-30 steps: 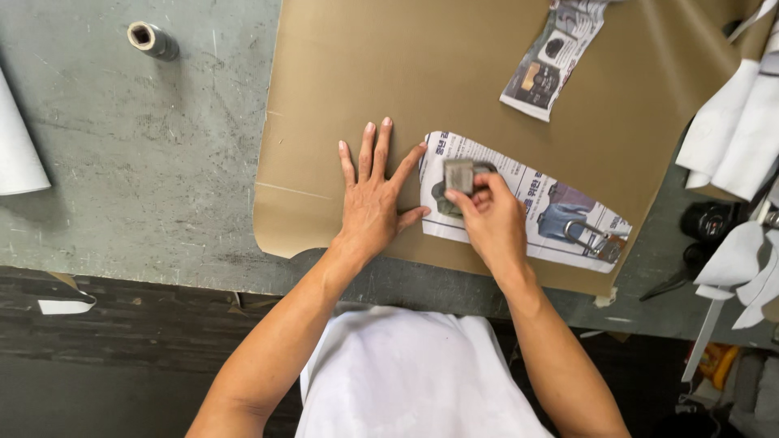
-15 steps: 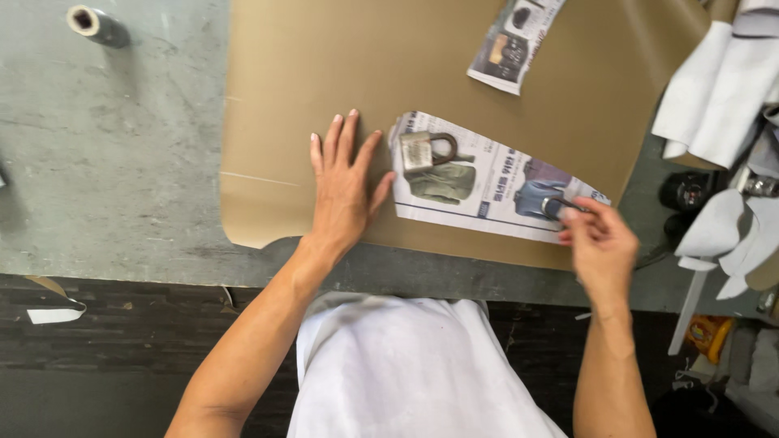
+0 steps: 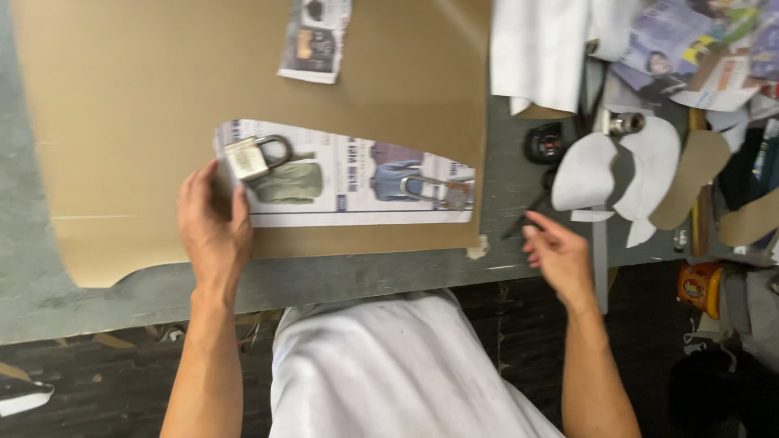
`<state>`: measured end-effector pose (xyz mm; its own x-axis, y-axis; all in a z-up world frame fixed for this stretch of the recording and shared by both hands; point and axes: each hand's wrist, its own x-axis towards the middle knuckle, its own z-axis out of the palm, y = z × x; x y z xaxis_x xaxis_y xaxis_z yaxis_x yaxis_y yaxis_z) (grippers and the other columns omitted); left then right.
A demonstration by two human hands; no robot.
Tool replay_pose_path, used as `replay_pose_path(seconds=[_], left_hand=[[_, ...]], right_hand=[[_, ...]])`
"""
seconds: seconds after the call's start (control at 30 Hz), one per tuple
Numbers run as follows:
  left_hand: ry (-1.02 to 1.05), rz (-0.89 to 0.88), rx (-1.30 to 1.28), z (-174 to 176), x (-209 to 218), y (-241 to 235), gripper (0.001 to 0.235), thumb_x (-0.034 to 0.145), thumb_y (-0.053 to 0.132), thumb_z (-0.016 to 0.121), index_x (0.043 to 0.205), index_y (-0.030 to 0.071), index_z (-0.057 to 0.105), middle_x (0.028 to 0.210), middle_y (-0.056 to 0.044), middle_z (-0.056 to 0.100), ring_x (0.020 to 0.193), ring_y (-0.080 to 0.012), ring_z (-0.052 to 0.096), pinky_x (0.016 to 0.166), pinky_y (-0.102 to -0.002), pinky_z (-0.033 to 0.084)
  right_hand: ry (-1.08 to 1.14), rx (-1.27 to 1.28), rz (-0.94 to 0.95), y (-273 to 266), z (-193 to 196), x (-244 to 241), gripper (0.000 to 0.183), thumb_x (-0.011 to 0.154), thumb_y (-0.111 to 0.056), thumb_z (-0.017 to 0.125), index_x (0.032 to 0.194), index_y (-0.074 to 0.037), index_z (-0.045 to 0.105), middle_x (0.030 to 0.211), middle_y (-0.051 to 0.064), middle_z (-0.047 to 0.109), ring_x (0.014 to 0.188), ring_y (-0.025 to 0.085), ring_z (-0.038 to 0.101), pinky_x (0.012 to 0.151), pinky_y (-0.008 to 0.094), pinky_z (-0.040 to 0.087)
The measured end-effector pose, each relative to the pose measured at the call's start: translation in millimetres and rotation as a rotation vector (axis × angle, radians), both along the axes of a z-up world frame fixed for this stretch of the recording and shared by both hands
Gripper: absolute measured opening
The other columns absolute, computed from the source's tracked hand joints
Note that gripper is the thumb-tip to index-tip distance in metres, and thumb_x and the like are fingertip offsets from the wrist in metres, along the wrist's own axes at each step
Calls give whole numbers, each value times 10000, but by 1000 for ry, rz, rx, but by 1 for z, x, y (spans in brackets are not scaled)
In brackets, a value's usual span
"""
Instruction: The person places newspaper and a white paper template on a brown sheet, secures them with a padlock and tape, then uses scissors to cut the brown material along the template edges. The person removes the template and continues cutting the material.
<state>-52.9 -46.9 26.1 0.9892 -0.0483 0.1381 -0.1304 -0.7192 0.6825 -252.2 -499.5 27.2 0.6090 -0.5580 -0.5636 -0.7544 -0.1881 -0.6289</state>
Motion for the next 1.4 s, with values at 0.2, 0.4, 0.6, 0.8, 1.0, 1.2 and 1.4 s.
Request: replay_pose_path(seconds=[0.2, 0.4, 0.6, 0.8, 1.0, 1.2, 1.4], left_hand=[[23, 125, -44, -5, -35, -24, 409, 1029, 64, 715, 1410, -17, 593, 1382, -185, 584, 1246, -324, 609, 1077, -408, 503], [-15, 212, -2, -12, -63, -26, 412, 1018, 52, 720, 1406, -19, 600, 1417, -202, 570, 1295, -344, 594, 1120, -425, 490], [-3, 304, 63, -14, -80, -16, 415, 1001, 75, 731, 1388, -20, 614, 1420, -221, 564, 1327, -388, 562, 1114, -446, 459], [-53, 313, 118, -23, -80, -8, 384, 994, 41, 697, 1363, -30, 615, 1423, -232, 573, 1334, -401, 528, 1127, -461, 427], [-30, 372, 97, -33, -81, 5, 328, 956, -32, 606, 1280, -13, 654, 1350, -170, 620, 1259, -376, 564, 1095, -448, 452], [-29, 385, 55, -30, -82, 9, 285, 954, -23, 620, 1234, -16, 671, 1312, -140, 635, 1215, -358, 571, 1049, -437, 455], [-26, 393, 5, -22, -89, 16, 277, 957, -9, 634, 1232, -15, 672, 1309, -132, 640, 1206, -340, 585, 1040, -416, 478]], right_hand=[[-330, 165, -61, -33, 9, 16, 732, 979, -122, 647, 1618, -143, 291, 719, 47, 648, 564, 99, 575, 507, 245, 496], [-542, -304, -107, -123, -8, 21, 579, 1027, -8, 650, 1560, -11, 424, 1069, 80, 713, 917, 148, 689, 780, 262, 567], [-490, -477, 209, -120, -33, 27, 202, 1073, -28, 658, 1266, -13, 719, 1095, 120, 722, 905, 178, 679, 806, 297, 539], [-317, -424, 199, -115, -18, 61, 277, 1028, -171, 725, 1269, -40, 691, 1035, 111, 721, 833, 177, 689, 748, 309, 540], [-121, -691, 369, -101, -23, 72, 623, 942, -249, 797, 1475, -29, 562, 1146, 172, 605, 972, 352, 643, 893, 485, 512], [-124, -723, 353, -82, -39, 58, 732, 962, -199, 728, 1616, -17, 455, 1266, 231, 498, 1161, 405, 551, 1022, 502, 459], [-182, -719, 340, -62, -33, 30, 575, 967, -248, 794, 1471, -55, 595, 1336, 202, 516, 1234, 390, 568, 1061, 480, 468]])
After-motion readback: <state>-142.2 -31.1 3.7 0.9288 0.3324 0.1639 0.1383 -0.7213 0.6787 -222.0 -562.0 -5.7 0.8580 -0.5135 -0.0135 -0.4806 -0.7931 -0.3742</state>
